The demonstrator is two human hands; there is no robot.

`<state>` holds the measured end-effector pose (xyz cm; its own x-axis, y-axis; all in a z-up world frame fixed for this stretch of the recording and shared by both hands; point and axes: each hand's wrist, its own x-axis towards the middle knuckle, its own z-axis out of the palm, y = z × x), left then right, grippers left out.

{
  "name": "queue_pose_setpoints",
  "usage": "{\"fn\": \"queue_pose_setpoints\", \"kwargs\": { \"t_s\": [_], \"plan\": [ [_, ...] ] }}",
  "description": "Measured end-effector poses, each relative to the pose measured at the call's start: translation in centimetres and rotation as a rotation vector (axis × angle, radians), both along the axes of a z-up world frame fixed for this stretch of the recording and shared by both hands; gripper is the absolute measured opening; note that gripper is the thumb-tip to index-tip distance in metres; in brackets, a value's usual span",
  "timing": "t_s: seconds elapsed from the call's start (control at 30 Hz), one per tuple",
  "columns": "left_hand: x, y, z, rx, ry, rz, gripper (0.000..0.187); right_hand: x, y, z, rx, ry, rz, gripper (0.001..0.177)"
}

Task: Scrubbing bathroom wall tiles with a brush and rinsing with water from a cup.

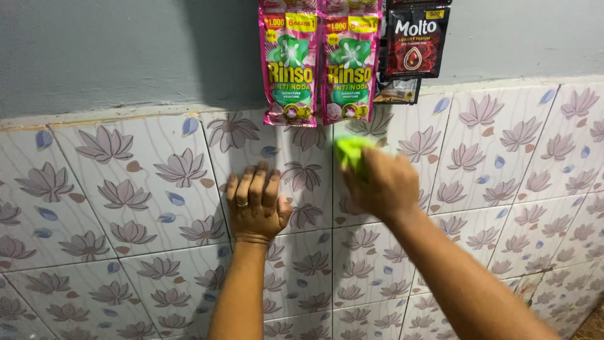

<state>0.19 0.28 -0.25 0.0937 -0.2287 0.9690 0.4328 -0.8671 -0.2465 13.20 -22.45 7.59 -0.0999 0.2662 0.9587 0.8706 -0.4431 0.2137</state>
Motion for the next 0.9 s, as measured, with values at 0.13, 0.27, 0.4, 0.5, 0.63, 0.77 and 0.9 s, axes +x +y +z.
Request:
{"fn": "queue_pose_setpoints", "kwargs": {
  "t_s": [0.13, 0.27, 0.4, 0.5, 0.63, 0.77, 0.9],
  "plan": [
    [0.1, 0.1, -0.2, 0.008, -0.01, 0.013, 0.045, -0.5, 0.7, 1.3, 0.057, -0.029, 0.006, 0.033],
    [0.1, 0.3, -0.3, -0.003, -0.012, 0.009, 0.046, -0.9, 0.8, -1.8, 0.092, 0.041, -0.017, 0.039],
    [0.0, 0.2, -0.2, -0.001, 0.016, 0.013, 0.046, -0.7, 0.2, -7.8, -0.007, 0.082, -0.011, 0.034],
    [-0.2, -0.2, 0.1, -0.001, 0.011, 0.024, 0.048, -1.3, -1.1, -10.4, -0.107, 0.035, 0.089, 0.031],
    [-0.3, -0.1, 0.0, 0.009, 0.007, 0.007, 0.046, 0.4, -1.5, -9.1, -0.18, -0.025, 0.137, 0.031],
    [-0.2, 0.0, -0.2, -0.001, 0.005, 0.018, 0.047, 2.8, -1.8, -3.8, -0.002, 0.102, -0.009, 0.033],
    [-0.2, -0.1, -0.1, -0.002, -0.003, 0.009, 0.048, 6.8, -3.8, -0.2, 0.385, 0.407, -0.048, 0.047]
  ]
}}
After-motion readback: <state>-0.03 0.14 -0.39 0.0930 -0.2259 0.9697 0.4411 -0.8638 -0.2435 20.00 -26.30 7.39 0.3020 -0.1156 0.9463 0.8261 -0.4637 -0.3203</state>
